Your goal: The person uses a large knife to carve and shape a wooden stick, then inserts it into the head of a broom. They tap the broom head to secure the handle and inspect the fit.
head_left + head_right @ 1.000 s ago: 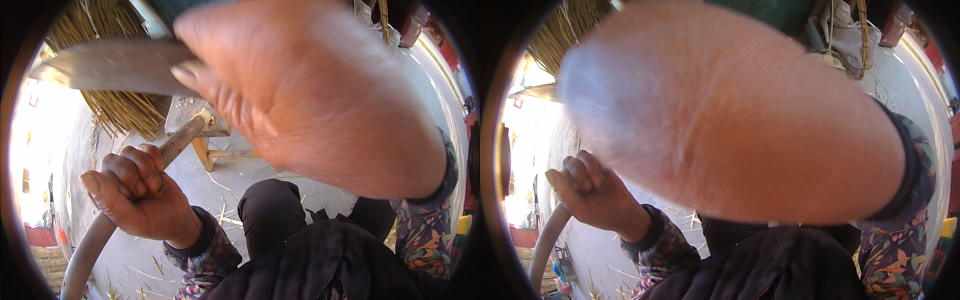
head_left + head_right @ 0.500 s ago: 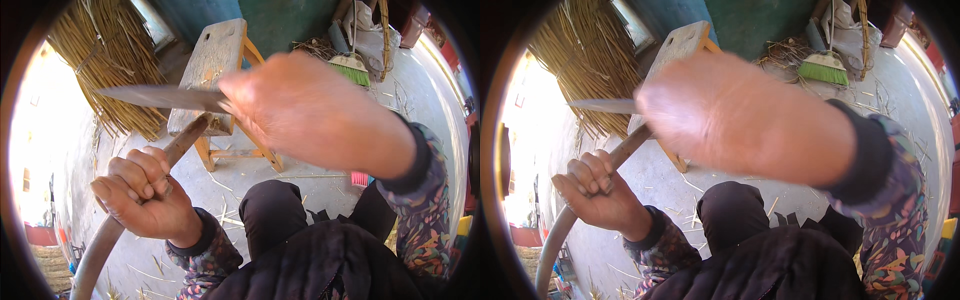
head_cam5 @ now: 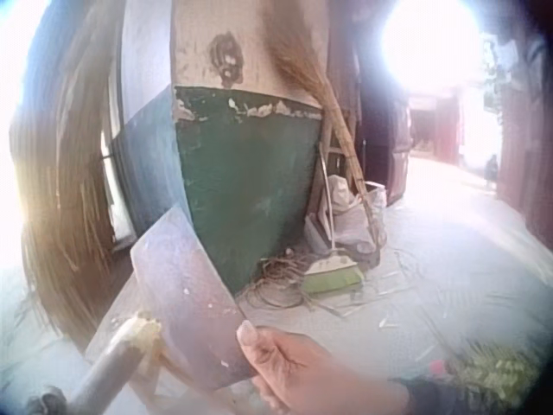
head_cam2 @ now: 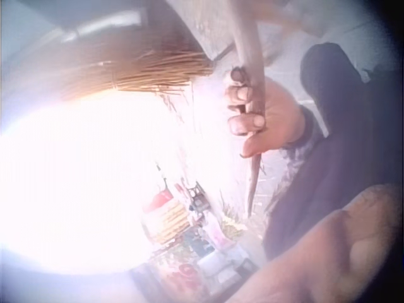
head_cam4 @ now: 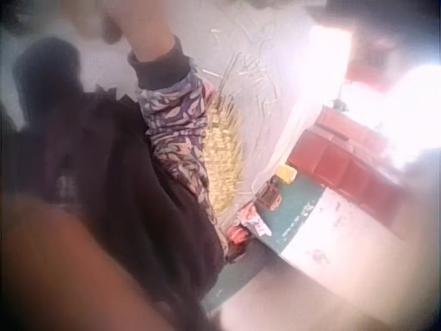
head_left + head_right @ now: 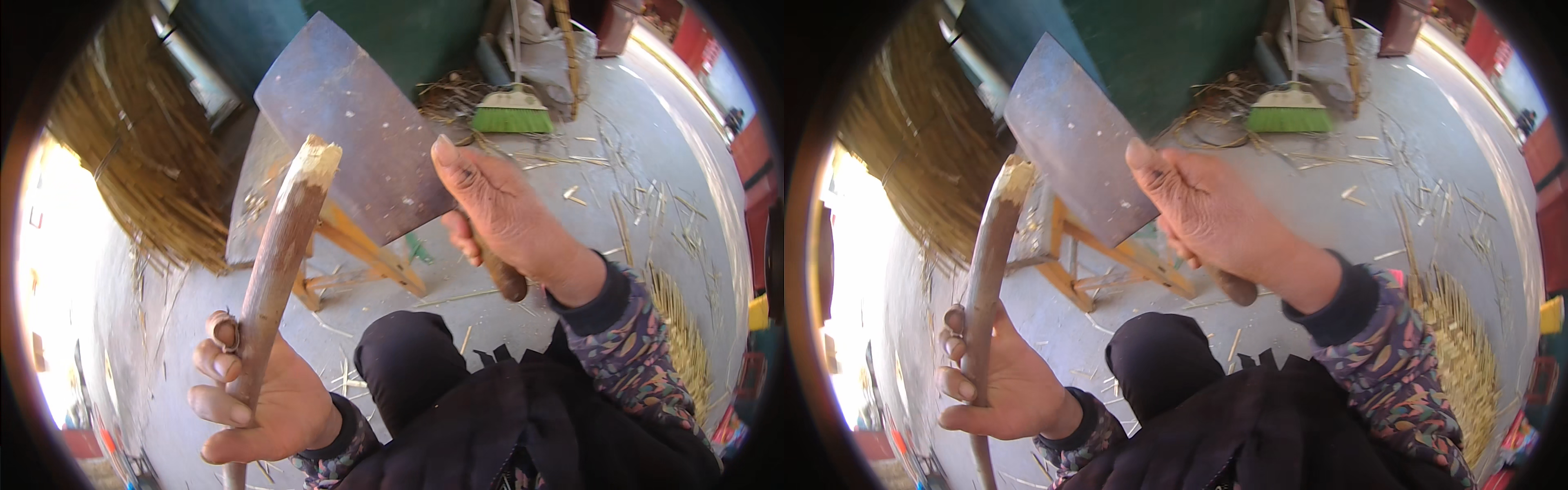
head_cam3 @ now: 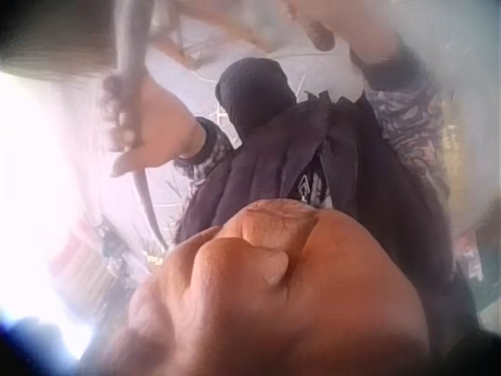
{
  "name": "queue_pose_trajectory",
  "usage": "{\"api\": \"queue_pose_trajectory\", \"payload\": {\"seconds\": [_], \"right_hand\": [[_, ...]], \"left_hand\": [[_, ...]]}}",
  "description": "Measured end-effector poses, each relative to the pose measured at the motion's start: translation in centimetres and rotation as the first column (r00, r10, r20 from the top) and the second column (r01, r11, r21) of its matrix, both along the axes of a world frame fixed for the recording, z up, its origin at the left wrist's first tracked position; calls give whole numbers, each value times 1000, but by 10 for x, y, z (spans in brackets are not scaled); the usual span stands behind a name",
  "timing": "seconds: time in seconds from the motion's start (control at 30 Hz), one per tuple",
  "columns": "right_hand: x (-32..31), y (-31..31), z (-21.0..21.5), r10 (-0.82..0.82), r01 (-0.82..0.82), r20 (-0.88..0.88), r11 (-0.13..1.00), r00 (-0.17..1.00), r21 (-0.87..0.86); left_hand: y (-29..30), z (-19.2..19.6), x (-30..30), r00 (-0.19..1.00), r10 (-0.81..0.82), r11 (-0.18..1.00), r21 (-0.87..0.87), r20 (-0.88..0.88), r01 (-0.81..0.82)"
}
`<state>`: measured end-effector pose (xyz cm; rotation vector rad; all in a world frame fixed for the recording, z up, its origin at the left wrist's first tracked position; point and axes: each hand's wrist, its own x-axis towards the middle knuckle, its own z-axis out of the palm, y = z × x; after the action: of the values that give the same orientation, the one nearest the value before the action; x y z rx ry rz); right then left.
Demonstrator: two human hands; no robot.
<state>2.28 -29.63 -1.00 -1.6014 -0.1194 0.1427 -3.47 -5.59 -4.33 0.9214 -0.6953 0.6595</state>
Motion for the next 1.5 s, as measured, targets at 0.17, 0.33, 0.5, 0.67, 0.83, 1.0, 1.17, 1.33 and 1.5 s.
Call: {"api": "queue_pose_trajectory", "payload": {"seconds": [0.17, 0.33, 0.5, 0.67, 0.83, 1.0, 1.17, 1.33, 1.5], "right_hand": [[-26, -28, 7, 56, -32, -71, 953, 996, 302], [-45, -57, 1, -78, 91, -56, 956, 995, 278], [-60, -94, -18, -180, 180, -25, 949, 983, 260], [-72, -117, -48, -243, 229, 50, 954, 969, 193], [-78, -124, -61, -249, 237, 70, 961, 966, 144], [-76, -116, -74, -318, 349, 278, 935, 906, -67], [-77, -123, -70, -355, 365, 221, 931, 908, -3], [-91, -134, -78, -592, 656, 394, 754, 703, -39], [-99, -150, -98, -569, 764, 619, 640, 541, -79]], "left_hand": [[-59, -29, -17, 985, -85, 994, 55, -151, 94], [-105, -47, -33, 905, -278, 937, 118, -321, 330], [-123, -55, -56, 467, -463, 703, 9, -754, 711], [-138, -11, -60, 610, -357, 228, 568, -707, 791], [-144, 9, -37, 948, 107, 440, 869, -300, 225], [-167, -21, -14, 660, -4, 520, 562, -751, 643], [-172, -19, 7, 418, -100, 468, 328, -903, 821], [-162, -22, 17, 397, -209, 536, 234, -894, 811], [-164, -25, 25, 244, -355, 511, 31, -903, 859]]}}
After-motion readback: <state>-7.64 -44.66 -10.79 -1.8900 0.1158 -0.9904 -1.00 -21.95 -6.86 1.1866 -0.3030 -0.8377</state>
